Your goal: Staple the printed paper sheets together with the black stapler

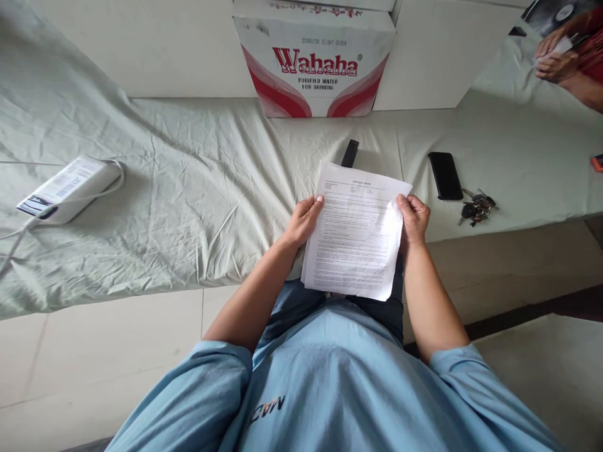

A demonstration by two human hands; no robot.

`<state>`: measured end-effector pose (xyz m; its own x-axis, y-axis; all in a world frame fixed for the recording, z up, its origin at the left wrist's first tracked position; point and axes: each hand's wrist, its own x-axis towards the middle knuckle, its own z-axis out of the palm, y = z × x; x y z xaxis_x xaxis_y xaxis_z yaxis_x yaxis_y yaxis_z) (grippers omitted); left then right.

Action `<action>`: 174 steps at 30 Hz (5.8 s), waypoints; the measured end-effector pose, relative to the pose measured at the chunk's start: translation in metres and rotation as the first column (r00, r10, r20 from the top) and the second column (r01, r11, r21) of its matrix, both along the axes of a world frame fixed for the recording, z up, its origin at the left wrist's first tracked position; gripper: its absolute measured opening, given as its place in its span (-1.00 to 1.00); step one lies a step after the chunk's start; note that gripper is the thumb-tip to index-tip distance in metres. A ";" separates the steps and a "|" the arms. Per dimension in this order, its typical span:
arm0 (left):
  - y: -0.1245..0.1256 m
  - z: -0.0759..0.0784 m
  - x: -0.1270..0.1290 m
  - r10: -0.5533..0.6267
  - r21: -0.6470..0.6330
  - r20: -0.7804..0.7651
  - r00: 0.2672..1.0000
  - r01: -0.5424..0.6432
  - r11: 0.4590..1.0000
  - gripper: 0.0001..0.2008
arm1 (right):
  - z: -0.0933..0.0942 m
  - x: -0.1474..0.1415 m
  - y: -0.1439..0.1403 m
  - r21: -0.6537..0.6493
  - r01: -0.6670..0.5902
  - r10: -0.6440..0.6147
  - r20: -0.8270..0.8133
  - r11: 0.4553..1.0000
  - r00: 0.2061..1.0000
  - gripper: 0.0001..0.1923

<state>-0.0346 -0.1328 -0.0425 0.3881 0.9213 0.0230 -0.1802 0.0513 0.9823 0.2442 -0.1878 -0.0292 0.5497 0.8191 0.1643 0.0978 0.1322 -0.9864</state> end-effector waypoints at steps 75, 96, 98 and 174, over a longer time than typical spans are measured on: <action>-0.010 0.023 -0.006 0.020 0.087 -0.252 0.968 0.002 0.996 -0.35 | -0.004 -0.011 -0.013 -0.231 -0.024 0.047 0.095 0.973 0.994 -0.42; 0.054 0.041 0.015 0.040 0.183 -0.604 0.796 0.090 0.979 -0.73 | 0.020 0.025 0.008 -0.304 -0.121 0.174 0.153 0.945 0.973 -0.50; 0.056 0.039 0.017 0.044 0.182 -0.596 0.802 0.081 0.980 -0.73 | 0.018 0.033 0.018 -0.286 -0.088 0.153 0.211 0.954 0.965 -0.53; 0.134 0.043 0.054 -0.210 0.147 -0.644 0.736 0.388 0.910 -0.78 | 0.066 0.079 0.106 -0.755 -0.225 0.720 0.424 0.616 0.549 -0.63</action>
